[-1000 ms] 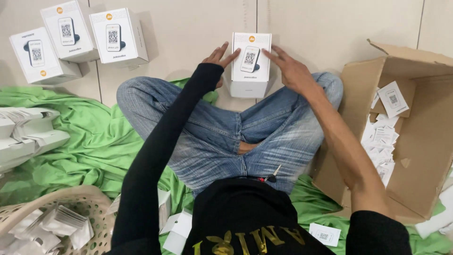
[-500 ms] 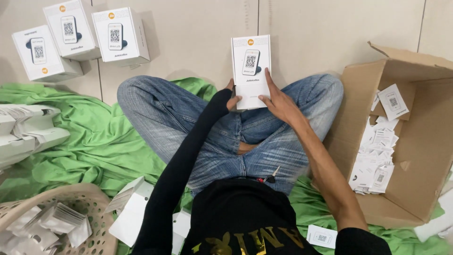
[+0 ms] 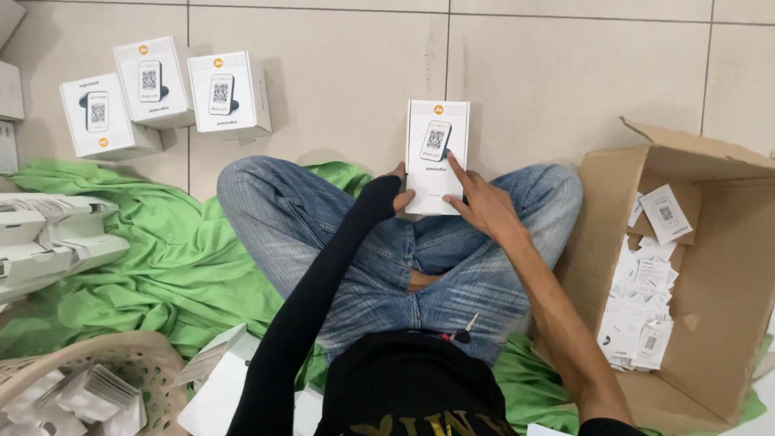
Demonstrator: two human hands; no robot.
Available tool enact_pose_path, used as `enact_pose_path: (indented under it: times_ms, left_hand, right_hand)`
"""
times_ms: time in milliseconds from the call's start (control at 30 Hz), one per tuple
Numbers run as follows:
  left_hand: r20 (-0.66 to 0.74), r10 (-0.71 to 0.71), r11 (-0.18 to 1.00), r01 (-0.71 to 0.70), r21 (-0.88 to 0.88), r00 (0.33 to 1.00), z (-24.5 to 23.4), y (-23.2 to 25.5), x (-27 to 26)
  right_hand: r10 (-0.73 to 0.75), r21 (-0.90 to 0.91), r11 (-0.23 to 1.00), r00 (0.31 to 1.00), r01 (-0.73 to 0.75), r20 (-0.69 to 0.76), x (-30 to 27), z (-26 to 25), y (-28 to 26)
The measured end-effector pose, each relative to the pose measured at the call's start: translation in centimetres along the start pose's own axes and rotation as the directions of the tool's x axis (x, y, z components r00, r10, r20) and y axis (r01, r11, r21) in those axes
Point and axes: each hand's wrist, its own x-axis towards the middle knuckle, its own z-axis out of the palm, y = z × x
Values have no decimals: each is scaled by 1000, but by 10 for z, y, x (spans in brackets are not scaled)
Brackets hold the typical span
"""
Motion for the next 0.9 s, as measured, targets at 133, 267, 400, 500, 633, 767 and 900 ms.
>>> enact_pose_path:
  times_ms: [133, 267, 400, 500, 633, 767, 900]
  left_hand:
    - [92, -99, 981, 112, -158, 991, -22, 26, 4]
    - [134, -106, 979, 127, -159, 985, -27, 27, 9]
    - [109, -17, 987, 34, -156, 994, -20, 8, 17]
    - [212, -159, 970, 192, -146, 964, -24, 11, 20]
    - [178, -88, 978, 119, -170, 980, -23, 6, 21]
    - [194, -136, 985, 154, -79, 971, -27, 14, 22]
    - [313, -302, 944, 329, -34, 900, -37, 35, 23]
  right_hand:
    - [-8, 71, 997, 999, 6, 31, 6, 0, 9]
    - [-63, 202, 978, 998, 60, 12, 11, 8, 19]
    - [-32, 317, 948, 997, 10, 66, 17, 18, 26]
    - [-29, 359, 933, 996, -5, 89, 18, 21, 30]
    - [3, 282, 959, 993, -36, 117, 15, 10, 18]
    - [52, 46, 997, 988, -59, 144, 10, -2, 5]
    - [-29, 29, 999, 996, 27, 80, 13, 11, 18]
